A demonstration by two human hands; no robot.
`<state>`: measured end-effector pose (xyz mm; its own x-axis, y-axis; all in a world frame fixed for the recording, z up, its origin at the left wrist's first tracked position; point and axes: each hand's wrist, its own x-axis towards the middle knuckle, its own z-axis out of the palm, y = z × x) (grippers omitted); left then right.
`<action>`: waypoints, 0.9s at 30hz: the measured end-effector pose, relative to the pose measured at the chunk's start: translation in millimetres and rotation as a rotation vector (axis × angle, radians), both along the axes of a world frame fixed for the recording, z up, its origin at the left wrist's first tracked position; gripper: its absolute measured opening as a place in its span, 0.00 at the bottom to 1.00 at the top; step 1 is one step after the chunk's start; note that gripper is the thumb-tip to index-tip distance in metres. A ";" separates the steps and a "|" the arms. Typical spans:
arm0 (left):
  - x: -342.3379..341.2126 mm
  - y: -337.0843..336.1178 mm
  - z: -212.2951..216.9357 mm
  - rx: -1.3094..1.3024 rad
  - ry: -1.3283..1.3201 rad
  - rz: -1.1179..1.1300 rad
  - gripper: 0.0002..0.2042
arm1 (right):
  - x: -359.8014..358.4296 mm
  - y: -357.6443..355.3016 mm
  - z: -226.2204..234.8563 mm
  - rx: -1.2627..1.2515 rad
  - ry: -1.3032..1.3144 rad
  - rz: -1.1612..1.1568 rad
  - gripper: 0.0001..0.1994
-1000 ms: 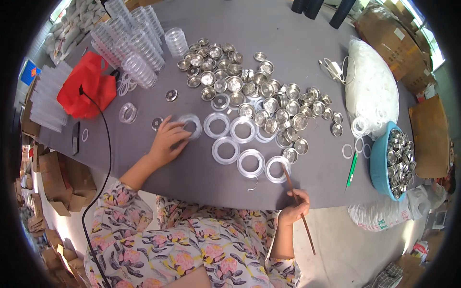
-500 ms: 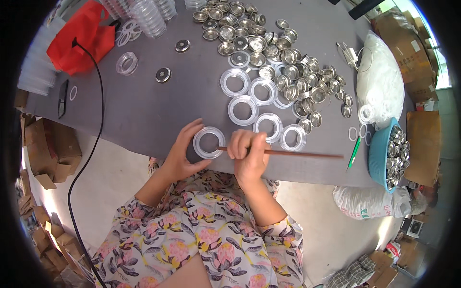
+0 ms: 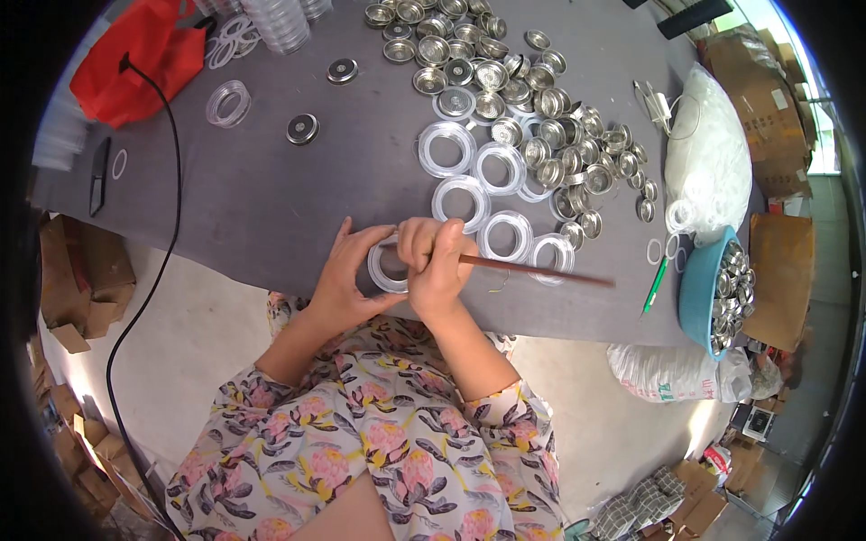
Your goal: The person uses a thin wooden stick to manipulate and arrange clear plastic rings on a table. They then pick up a stack of clear plastic cups and place a metal mesh disc into the bottom of each cup. The person continues to handle the plastic rings and metal discs throughout the process.
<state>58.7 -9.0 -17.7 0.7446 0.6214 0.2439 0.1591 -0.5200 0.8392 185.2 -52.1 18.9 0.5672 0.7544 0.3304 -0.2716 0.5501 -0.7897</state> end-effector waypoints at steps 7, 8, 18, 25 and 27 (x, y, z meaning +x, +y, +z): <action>-0.9 0.1 1.7 0.028 0.023 0.012 0.36 | 17.3 -27.8 15.5 -0.019 -0.073 -0.057 0.27; -1.2 0.0 1.0 0.031 0.024 0.009 0.36 | 15.5 -30.7 17.8 -0.095 -0.052 -0.050 0.26; 1.5 0.4 4.1 0.086 0.057 0.004 0.36 | -6.6 -2.8 3.3 -0.156 0.156 0.009 0.29; 1.2 0.7 4.5 0.073 0.052 0.007 0.36 | 13.9 -8.2 29.3 -0.478 -0.463 0.044 0.27; 1.0 0.9 3.1 0.074 0.069 0.007 0.37 | 11.1 -18.7 27.1 -0.471 -0.184 0.094 0.27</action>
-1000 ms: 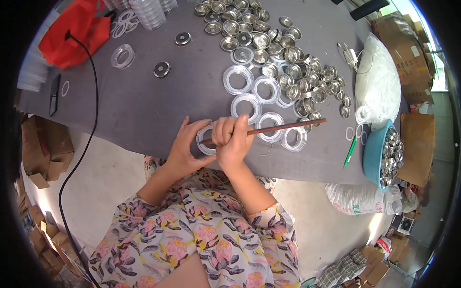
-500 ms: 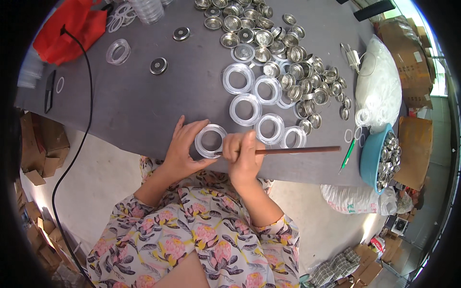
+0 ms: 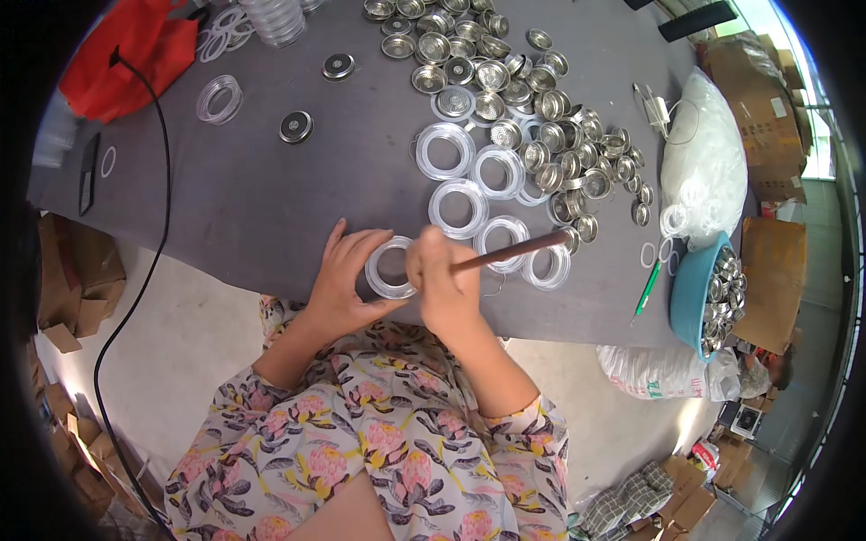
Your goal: The person uses a thin wooden stick to manipulate and arrange clear plastic rings on a table. They then pick up a stack of clear plastic cups and place a metal mesh disc into the bottom of each cup. The person continues to handle the plastic rings and metal discs throughout the process.
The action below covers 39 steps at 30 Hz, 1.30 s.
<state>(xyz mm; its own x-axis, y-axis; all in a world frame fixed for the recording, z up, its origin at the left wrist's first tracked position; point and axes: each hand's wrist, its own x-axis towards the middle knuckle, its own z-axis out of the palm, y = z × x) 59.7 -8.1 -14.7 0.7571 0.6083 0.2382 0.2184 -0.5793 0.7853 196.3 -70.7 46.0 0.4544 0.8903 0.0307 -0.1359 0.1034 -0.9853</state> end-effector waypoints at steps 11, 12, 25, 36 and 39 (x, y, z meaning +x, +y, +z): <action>15.0 23.5 16.2 -0.071 -0.129 -0.028 0.33 | -3.2 7.8 -12.5 0.508 0.130 -0.306 0.29; 20.7 31.2 17.3 -0.135 -0.195 -0.031 0.31 | 5.2 -1.3 -6.9 0.486 0.134 -0.290 0.29; 44.2 77.9 30.5 0.495 -0.101 -0.091 0.07 | 21.8 -44.4 3.4 0.534 0.103 -0.333 0.29; -8.4 36.2 37.4 0.488 0.077 -0.473 0.13 | 16.2 -32.1 19.3 0.586 0.159 -0.157 0.30; -3.5 26.7 36.9 0.224 -0.064 -0.309 0.28 | 8.5 -31.3 13.8 0.486 0.191 -0.128 0.30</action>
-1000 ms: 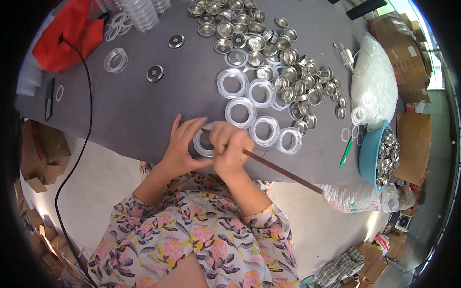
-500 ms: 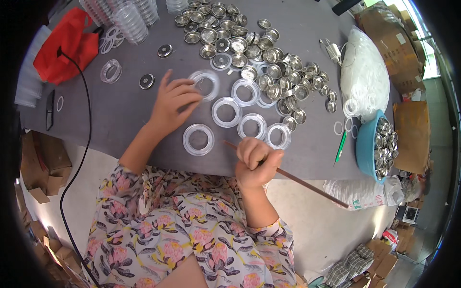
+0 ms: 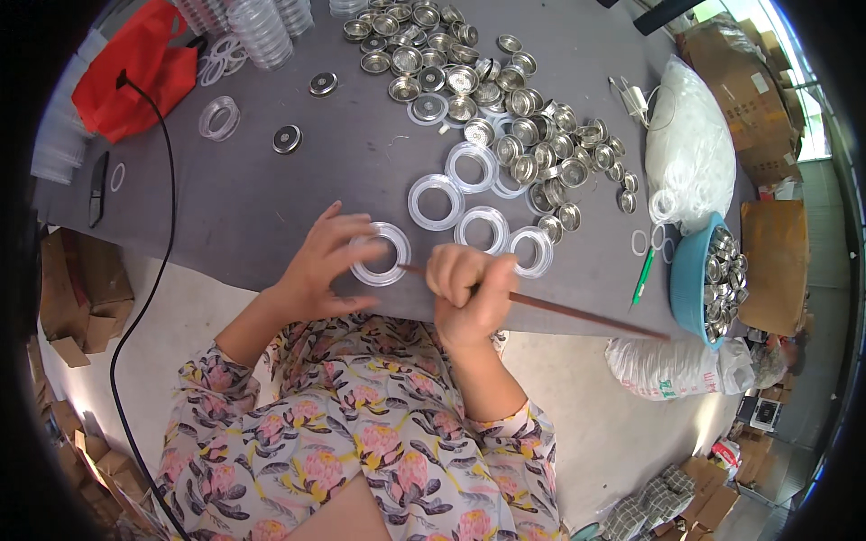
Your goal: The person uses a thin wooden stick to manipulate and arrange clear plastic rings on a table. They then pick up a stack of clear plastic cups and place a metal mesh disc into the bottom of each cup. The person continues to handle the plastic rings and metal discs throughout the process.
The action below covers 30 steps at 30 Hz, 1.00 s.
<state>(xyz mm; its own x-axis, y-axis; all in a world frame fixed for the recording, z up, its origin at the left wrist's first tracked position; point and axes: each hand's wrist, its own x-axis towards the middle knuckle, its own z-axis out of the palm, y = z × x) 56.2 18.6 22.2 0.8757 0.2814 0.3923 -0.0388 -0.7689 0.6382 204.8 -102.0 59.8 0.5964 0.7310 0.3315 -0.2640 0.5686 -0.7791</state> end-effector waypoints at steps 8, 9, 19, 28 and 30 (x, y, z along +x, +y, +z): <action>15.1 -17.8 -32.0 -0.587 -0.121 0.119 0.37 | -17.5 14.2 -13.2 -0.213 0.127 0.044 0.30; 14.8 -17.9 -32.4 -0.598 -0.130 0.117 0.36 | -19.9 18.2 -15.4 -0.180 0.132 0.049 0.30; 13.0 -16.8 -35.9 -0.513 -0.104 0.147 0.36 | -2.5 26.6 -14.7 -0.088 -0.344 0.055 0.26; 17.0 -21.7 -35.9 -0.447 -0.106 0.166 0.37 | -25.3 35.5 -18.9 -0.260 -0.003 0.030 0.28; 16.9 -21.5 -35.2 -0.444 -0.105 0.174 0.36 | -17.7 34.9 -4.3 -0.150 0.007 0.110 0.29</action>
